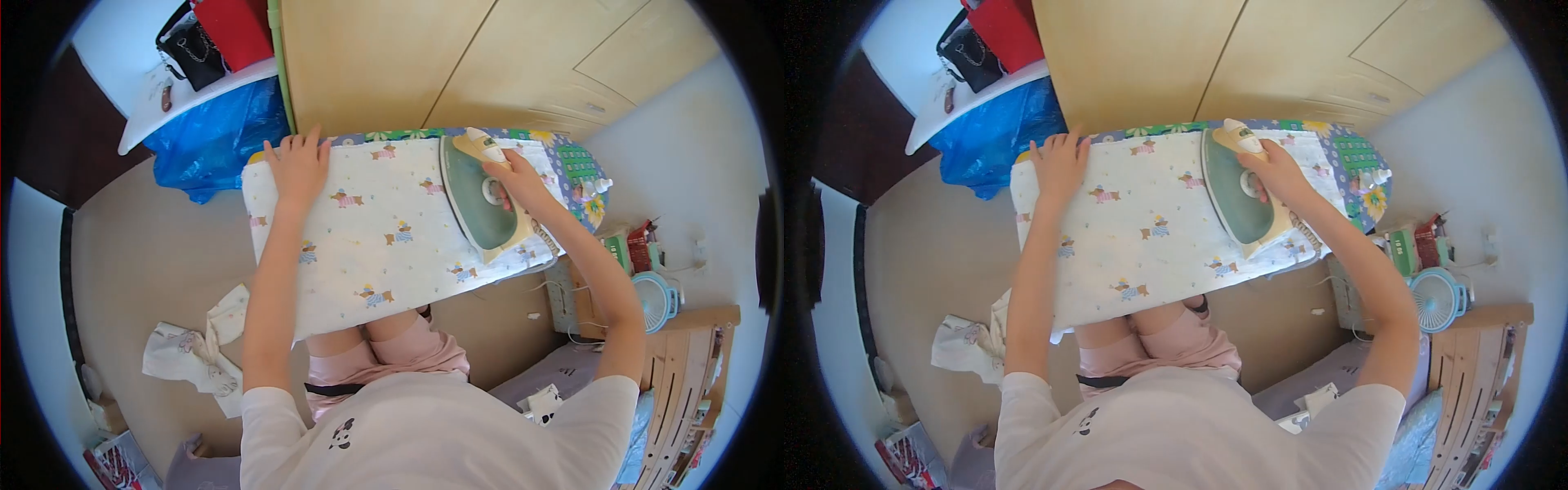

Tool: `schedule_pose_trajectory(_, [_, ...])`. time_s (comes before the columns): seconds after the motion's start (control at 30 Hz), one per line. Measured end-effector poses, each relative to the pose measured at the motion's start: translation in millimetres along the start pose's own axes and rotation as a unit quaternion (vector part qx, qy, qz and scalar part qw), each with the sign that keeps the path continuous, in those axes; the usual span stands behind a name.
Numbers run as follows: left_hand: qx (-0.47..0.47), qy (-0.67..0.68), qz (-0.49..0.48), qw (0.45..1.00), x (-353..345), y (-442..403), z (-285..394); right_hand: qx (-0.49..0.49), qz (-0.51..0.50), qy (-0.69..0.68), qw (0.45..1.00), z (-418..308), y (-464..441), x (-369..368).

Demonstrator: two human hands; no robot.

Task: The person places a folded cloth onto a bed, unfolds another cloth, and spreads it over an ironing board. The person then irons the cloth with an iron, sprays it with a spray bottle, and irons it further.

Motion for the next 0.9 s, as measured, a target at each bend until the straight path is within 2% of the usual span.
schedule_pose_trajectory(0.2, [-0.017, -0.008, -0.005, 1.0, 0.2, 1.9, 2.6, -0.01, 0.004, -0.023, 1.0, 6.0, -3.3, 1.5])
schedule_pose_trajectory(0.27, [-0.002, 0.002, -0.036, 0.999, -2.4, 1.0, 2.1, -0.012, 0.0, -0.015, 1.0, 6.6, -2.8, 2.7])
schedule_pose_trajectory(0.67, [-0.012, 0.019, -0.023, 0.999, 0.2, 2.3, 2.2, -0.017, -0.009, -0.01, 1.0, 3.2, -1.0, 2.7])
schedule_pose_trajectory(0.9, [-0.011, -0.014, -0.019, 1.0, -0.8, 1.6, 2.2, 0.001, 0.011, -0.032, 0.999, 8.0, -4.4, 2.3])
Point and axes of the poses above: each hand's wrist, its own y-axis away from the middle knuckle, its own x-axis out of the back of the hand, z = x × y, the point moved 6 cm from there along -y, towards the middle knuckle
